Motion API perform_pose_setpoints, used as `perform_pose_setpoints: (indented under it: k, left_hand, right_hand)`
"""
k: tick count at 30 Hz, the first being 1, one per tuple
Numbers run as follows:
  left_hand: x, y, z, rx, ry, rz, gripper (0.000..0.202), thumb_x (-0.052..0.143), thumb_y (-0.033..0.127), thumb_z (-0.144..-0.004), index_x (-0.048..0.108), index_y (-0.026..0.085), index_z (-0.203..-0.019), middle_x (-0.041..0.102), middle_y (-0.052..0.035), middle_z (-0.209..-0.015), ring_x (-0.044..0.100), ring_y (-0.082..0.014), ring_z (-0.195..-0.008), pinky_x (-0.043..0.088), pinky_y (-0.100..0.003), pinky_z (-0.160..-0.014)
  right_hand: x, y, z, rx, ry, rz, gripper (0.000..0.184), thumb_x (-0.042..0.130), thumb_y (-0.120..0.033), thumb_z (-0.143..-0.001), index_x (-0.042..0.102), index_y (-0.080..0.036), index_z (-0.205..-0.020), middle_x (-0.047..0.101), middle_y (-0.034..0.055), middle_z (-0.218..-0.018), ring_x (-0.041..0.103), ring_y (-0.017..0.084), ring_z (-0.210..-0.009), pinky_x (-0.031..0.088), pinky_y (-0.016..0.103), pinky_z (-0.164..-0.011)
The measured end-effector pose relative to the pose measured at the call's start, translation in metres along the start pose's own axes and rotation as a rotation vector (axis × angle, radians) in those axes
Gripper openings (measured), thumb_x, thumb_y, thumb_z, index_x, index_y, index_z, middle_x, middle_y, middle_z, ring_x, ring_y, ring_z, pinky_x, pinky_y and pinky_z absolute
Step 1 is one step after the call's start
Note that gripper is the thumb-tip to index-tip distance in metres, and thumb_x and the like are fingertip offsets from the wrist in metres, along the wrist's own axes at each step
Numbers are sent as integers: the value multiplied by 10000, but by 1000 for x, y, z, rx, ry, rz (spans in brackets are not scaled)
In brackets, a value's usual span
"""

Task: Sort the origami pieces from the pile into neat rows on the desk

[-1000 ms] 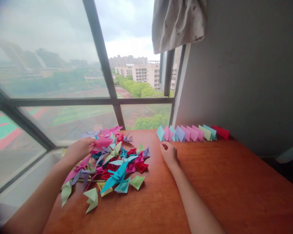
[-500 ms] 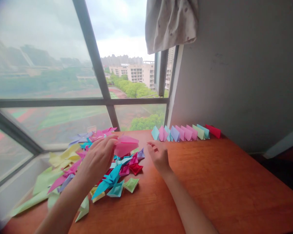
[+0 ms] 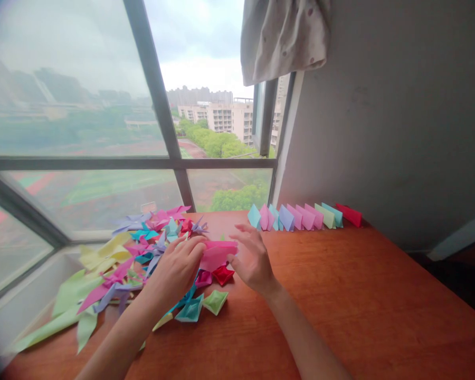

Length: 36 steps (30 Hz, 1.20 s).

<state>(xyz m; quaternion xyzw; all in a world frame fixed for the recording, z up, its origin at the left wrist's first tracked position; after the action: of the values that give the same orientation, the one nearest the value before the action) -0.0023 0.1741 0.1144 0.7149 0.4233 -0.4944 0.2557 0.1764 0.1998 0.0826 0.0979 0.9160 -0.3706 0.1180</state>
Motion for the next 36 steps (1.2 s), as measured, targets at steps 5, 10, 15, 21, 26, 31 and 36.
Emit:
perform_pose_setpoints:
  k: [5, 10, 15, 21, 26, 31, 36]
  left_hand:
    - [-4, -1, 2, 41, 18, 142, 133, 484, 130, -897, 601, 185, -930, 656, -102, -1082, 607, -251, -979, 438, -439, -944]
    - [-7, -17, 4, -29, 98, 489, 130, 492, 153, -901, 616, 191, -898, 664, -88, -1056, 613, -225, -1006, 477, -361, -887]
    - [4, -40, 8, -259, 141, 875, 125, 557, 242, -901, 659, 183, -943, 704, -53, -922, 666, -187, -856, 519, -273, -745]
    - [12, -47, 12, -422, 221, 975, 163, 597, 302, -885, 685, 168, -918, 711, -23, -756, 674, -159, -658, 518, -230, -598]
    - [8, -24, 11, -237, 263, 582, 146, 563, 196, -894, 703, 201, -935, 756, -39, -878, 707, -187, -772, 524, -267, -709]
    - [11, 5, 9, -90, 195, 498, 192, 505, 202, -939, 696, 206, -956, 749, -41, -861, 703, -187, -763, 528, -273, -706]
    - [5, 3, 8, -113, 217, 597, 181, 528, 168, -909, 702, 211, -933, 756, -24, -847, 708, -168, -746, 529, -247, -697]
  right_hand:
    - [1, 3, -2, 41, -41, -54, 110, 653, -234, -846, 716, -259, -933, 616, 76, -1195, 568, 233, -1135, 462, 416, -988]
    - [-5, 19, -2, 163, 48, -207, 70, 671, -277, -845, 732, -246, -857, 689, 61, -1009, 623, 211, -987, 503, 385, -896]
    - [-8, 36, -1, 353, 150, -395, 120, 705, -334, -805, 734, -218, -814, 707, 45, -895, 640, 202, -886, 527, 342, -799]
    - [-8, 29, 0, 207, 87, -18, 134, 639, -297, -859, 704, -226, -952, 700, 62, -967, 627, 229, -960, 498, 421, -899]
    - [2, -7, 5, -172, 69, 376, 237, 614, -208, -872, 680, -270, -1090, 671, 66, -1091, 587, 242, -1051, 470, 465, -946]
    - [25, -24, 15, -302, -8, 384, 199, 622, -151, -872, 679, -229, -1046, 707, 52, -934, 610, 203, -905, 520, 372, -836]
    - [26, -21, 16, -255, -46, 347, 156, 582, -165, -906, 696, -245, -976, 706, 48, -846, 621, 189, -793, 522, 327, -733]
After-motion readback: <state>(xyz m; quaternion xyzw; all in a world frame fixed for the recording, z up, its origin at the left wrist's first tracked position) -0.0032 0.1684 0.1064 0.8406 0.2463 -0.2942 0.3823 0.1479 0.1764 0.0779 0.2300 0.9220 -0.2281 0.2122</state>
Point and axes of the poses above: each hand's wrist, its own z-axis away from the middle knuckle, its own x-axis out of the palm, y = z × x, the point moved 5 cm from there along -z, towards the middle knuckle
